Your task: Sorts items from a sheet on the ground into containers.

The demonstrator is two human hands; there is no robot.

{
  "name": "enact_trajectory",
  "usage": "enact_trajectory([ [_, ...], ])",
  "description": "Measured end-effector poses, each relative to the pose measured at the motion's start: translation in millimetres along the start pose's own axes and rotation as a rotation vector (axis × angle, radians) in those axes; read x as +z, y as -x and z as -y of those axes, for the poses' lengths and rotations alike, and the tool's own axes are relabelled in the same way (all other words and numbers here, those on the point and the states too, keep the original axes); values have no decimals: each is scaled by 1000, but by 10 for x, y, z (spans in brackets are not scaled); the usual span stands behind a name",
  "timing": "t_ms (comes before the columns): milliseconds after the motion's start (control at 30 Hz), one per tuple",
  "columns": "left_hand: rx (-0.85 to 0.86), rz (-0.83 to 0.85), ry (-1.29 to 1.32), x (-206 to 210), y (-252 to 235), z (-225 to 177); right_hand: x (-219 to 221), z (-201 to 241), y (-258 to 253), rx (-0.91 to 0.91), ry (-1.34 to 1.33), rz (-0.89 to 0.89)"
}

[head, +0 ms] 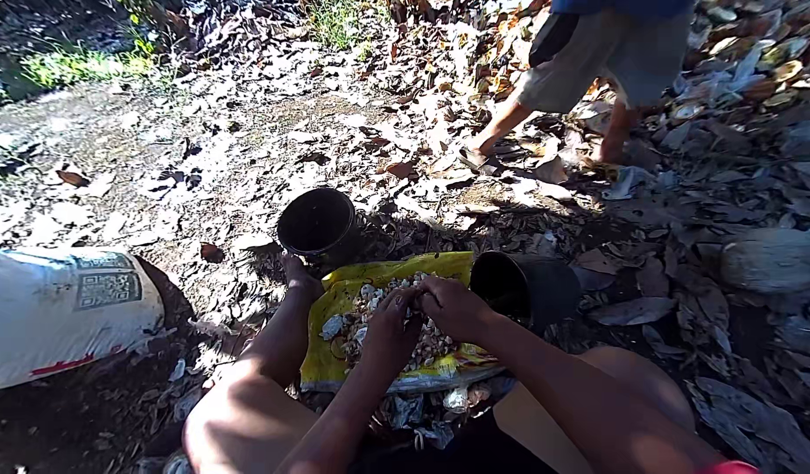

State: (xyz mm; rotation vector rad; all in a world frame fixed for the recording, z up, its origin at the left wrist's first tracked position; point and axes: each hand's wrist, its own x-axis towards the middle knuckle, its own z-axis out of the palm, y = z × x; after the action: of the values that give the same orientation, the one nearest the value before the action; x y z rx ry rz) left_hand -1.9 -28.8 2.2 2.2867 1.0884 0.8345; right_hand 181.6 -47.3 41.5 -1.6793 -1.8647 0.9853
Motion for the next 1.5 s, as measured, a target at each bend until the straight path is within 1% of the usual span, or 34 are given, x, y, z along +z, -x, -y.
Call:
enact_trajectory([
  [100,-7,-11,16,14,13,17,-1,-13,1,-7,-7,57],
  [233,-21,-28,35,5,30,41,4,-51,3,-38,-92,121],
  [333,-59,-37,87,-15,27,54,14,-111,-11,-72,-179,127],
  [467,-106,-63,195,-19,12,72,4,-107,-2,-53,-289,130],
  [600,-92,-79,242,-8,4,81,-3,-78,-3,-7,-359,120],
  [867,-94,-74,246,16,-5,95,2,-66,-23,92,-487,73],
  [967,-141,-64,293,7,-7,75,-14,-52,-16,142,-601,28],
  [1100,-136,-91,371,17,-1,76,-44,-37,-13,242,-768,-34],
  [1200,-116,-151,437,31,-12,134,-36,-46,2,233,-890,-12],
  [1367,-110,-155,480,12,-56,167,40,-31,10,237,-937,26],
  [1433,-132,-152,577,24,-59,161,41,-20,13,221,-943,-6],
  [1500,-195,-148,728,15,-65,116,35,-16,7,204,-912,-53],
])
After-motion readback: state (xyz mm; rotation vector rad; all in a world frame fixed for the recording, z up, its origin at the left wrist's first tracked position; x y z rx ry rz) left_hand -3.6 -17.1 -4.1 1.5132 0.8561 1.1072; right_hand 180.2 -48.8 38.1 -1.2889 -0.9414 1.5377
